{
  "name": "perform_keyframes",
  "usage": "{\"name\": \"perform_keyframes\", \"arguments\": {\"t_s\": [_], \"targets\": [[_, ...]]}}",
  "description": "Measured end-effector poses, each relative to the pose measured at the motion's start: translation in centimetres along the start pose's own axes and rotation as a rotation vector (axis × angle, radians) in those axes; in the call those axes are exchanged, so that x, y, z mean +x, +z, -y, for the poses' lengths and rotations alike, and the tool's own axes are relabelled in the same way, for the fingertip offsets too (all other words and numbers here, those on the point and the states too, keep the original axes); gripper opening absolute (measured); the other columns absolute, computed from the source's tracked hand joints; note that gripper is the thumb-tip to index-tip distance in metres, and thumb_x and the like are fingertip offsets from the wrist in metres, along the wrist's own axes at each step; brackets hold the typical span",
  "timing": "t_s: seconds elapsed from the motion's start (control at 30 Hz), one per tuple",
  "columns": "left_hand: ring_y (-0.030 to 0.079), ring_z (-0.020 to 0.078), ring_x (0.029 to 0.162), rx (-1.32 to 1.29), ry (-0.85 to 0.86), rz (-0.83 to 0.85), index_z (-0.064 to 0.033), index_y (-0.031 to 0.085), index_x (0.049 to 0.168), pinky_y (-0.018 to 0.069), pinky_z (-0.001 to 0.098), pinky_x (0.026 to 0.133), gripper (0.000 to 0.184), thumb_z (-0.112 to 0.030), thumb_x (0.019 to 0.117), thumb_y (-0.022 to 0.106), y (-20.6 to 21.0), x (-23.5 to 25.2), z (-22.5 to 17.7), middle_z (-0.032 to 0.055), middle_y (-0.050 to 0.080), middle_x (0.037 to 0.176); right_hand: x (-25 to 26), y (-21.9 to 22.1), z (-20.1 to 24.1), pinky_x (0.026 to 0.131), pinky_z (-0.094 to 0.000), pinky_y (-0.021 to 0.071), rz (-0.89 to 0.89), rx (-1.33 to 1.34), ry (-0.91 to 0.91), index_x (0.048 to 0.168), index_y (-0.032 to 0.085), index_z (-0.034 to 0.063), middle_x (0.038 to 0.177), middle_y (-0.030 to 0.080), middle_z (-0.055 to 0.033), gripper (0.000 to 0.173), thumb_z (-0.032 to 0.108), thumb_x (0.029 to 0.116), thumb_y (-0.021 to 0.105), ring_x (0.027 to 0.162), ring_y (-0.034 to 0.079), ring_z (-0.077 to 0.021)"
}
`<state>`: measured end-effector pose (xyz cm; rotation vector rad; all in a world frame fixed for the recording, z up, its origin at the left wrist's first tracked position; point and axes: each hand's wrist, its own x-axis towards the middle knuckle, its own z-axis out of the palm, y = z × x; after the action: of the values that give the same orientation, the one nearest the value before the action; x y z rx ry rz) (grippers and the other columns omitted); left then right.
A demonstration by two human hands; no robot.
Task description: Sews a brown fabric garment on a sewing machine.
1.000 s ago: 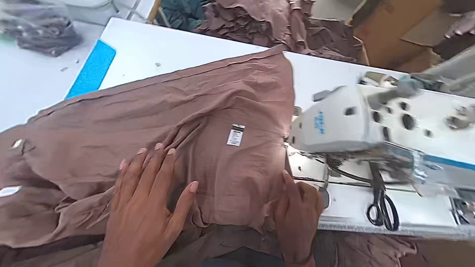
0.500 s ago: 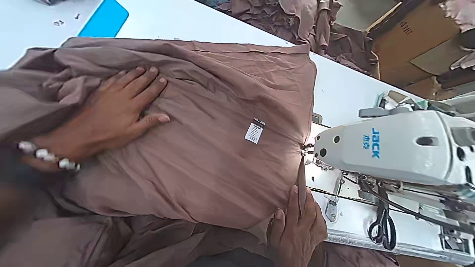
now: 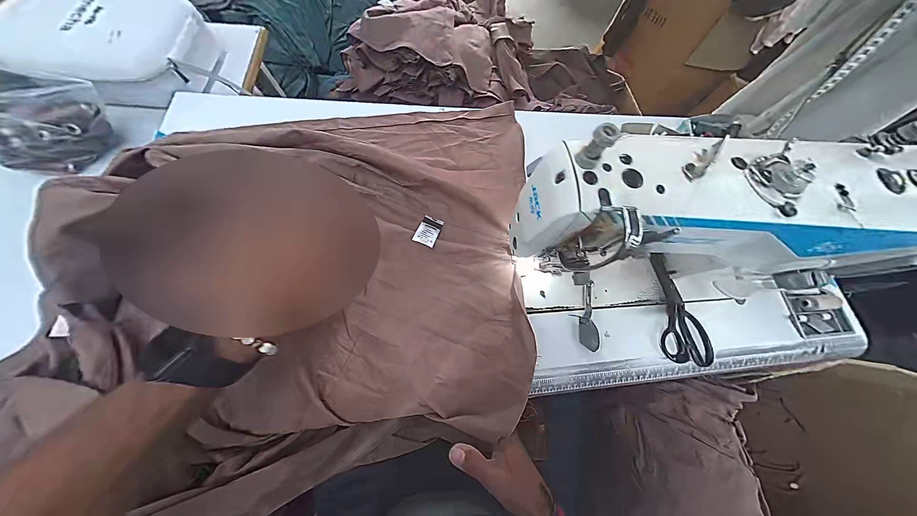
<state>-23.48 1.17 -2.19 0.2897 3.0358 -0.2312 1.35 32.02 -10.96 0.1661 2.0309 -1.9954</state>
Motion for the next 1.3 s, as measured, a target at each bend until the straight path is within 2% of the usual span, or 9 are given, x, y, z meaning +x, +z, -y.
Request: {"name": "perform_keyframes", "arguments": {"t_s": [0.13, 0.2, 0.3, 0.43, 0.5, 0.57, 0.87, 1.1, 1.3], "targets": [[0.042, 0.0581, 0.137, -0.003, -0.041, -0.007, -0.0153, 0.033, 0.160, 0.0494, 0.0743, 0.085, 0.069, -0.004, 0.0967, 0.058, 1.7, 1.4, 1.0, 0.0246, 0.031, 0.163, -1.6, -1.0, 0.8, 0.082, -0.0402, 0.0615, 0.037, 0.618, 0.299, 0.108, 0.071, 0.0035, 0.096, 0.076, -0.0090, 0.024, 0.023, 0.0941, 0.072, 0.088, 0.073, -0.0172], [0.043, 0.0557, 0.138, 0.014, 0.006, -0.016, -0.0145, 0.036, 0.159, 0.0459, 0.0747, 0.092, 0.071, -0.003, 0.0941, 0.063, 1.3, 1.4, 1.0, 0.0238, 0.035, 0.161, -1.7, -3.4, 0.9, 0.059, -0.0340, 0.0573, 0.160, 0.084, 0.432, 0.088, 0.070, 0.0035, 0.073, 0.070, -0.0061, 0.031, 0.032, 0.0996, 0.061, 0.062, 0.067, -0.0142], [0.054, 0.0404, 0.133, -0.343, 0.164, -0.199, -0.0098, 0.056, 0.145, 0.0440, 0.0642, 0.106, 0.054, 0.000, 0.0922, 0.060, -0.8, 1.0, -3.7, 0.0151, 0.054, 0.150, 0.1, -5.9, 5.7, 0.082, -0.0600, 0.0552, 0.462, -0.816, 0.527, 0.107, 0.077, 0.0145, 0.094, 0.076, -0.0104, 0.053, 0.061, 0.0981, 0.054, 0.091, 0.073, -0.0307], [0.056, 0.0238, 0.133, -0.773, 0.411, -0.322, -0.0108, 0.071, 0.124, 0.0458, 0.0482, 0.111, 0.032, -0.015, 0.0977, 0.054, -1.2, 0.7, -14.4, 0.0049, 0.066, 0.135, 3.6, -9.5, 10.4, 0.057, -0.0441, 0.0569, -0.332, -0.899, -0.134, 0.093, 0.075, 0.0112, 0.075, 0.070, -0.0036, 0.028, 0.034, 0.0999, 0.061, 0.065, 0.068, -0.0186], [0.051, 0.0218, 0.139, -0.708, 0.513, -0.371, -0.0160, 0.073, 0.121, 0.0437, 0.0451, 0.113, 0.031, -0.021, 0.1006, 0.050, 1.2, 1.3, -17.3, 0.0003, 0.067, 0.134, 6.7, -12.2, 11.2, 0.076, -0.0451, 0.0602, -0.501, -1.036, -0.295, 0.114, 0.075, 0.0106, 0.101, 0.074, -0.0082, 0.026, 0.022, 0.0991, 0.057, 0.090, 0.072, -0.0234], [0.050, 0.0187, 0.141, -0.604, 0.595, -0.404, -0.0218, 0.071, 0.127, 0.0413, 0.0423, 0.116, 0.034, -0.025, 0.1052, 0.045, 2.7, 2.2, -17.4, -0.0043, 0.066, 0.138, 9.2, -14.2, 10.7, 0.085, -0.0491, 0.0566, -0.506, -1.093, -0.362, 0.119, 0.076, 0.0152, 0.112, 0.072, -0.0120, 0.034, 0.013, 0.0943, 0.053, 0.104, 0.068, -0.0303], [0.047, 0.0175, 0.143, -0.569, 0.703, -0.389, -0.0226, 0.069, 0.133, 0.0372, 0.0411, 0.120, 0.036, -0.026, 0.1061, 0.045, 3.2, 2.8, -15.5, -0.0056, 0.065, 0.140, 14.1, -7.3, 8.5, 0.075, -0.0369, 0.0555, -0.592, -1.131, -0.559, 0.106, 0.079, 0.0187, 0.097, 0.071, -0.0052, 0.021, 0.026, 0.0997, 0.061, 0.090, 0.066, -0.0234], [0.049, 0.0195, 0.140, -0.525, 0.838, -0.366, -0.0276, 0.068, 0.135, 0.0392, 0.0436, 0.116, 0.038, -0.030, 0.1051, 0.045, 3.0, 4.6, -14.3, -0.0061, 0.064, 0.140, 12.2, -5.8, 7.3, 0.102, -0.0446, 0.0435, -0.382, -1.247, -0.677, 0.128, 0.072, 0.0277, 0.137, 0.067, 0.0109, 0.038, 0.016, 0.0989, 0.050, 0.131, 0.057, -0.0166], [0.052, 0.0203, 0.134, -0.424, 0.955, -0.387, -0.0396, 0.070, 0.130, 0.0366, 0.0460, 0.113, 0.036, -0.033, 0.1040, 0.046, 2.4, 6.1, -13.7, -0.0066, 0.066, 0.134, 11.9, -5.0, 6.7, 0.092, -0.0407, 0.0431, -0.640, -1.300, -0.635, 0.109, 0.079, 0.0274, 0.119, 0.075, 0.0117, 0.031, 0.016, 0.0968, 0.054, 0.107, 0.066, -0.0132]]}}
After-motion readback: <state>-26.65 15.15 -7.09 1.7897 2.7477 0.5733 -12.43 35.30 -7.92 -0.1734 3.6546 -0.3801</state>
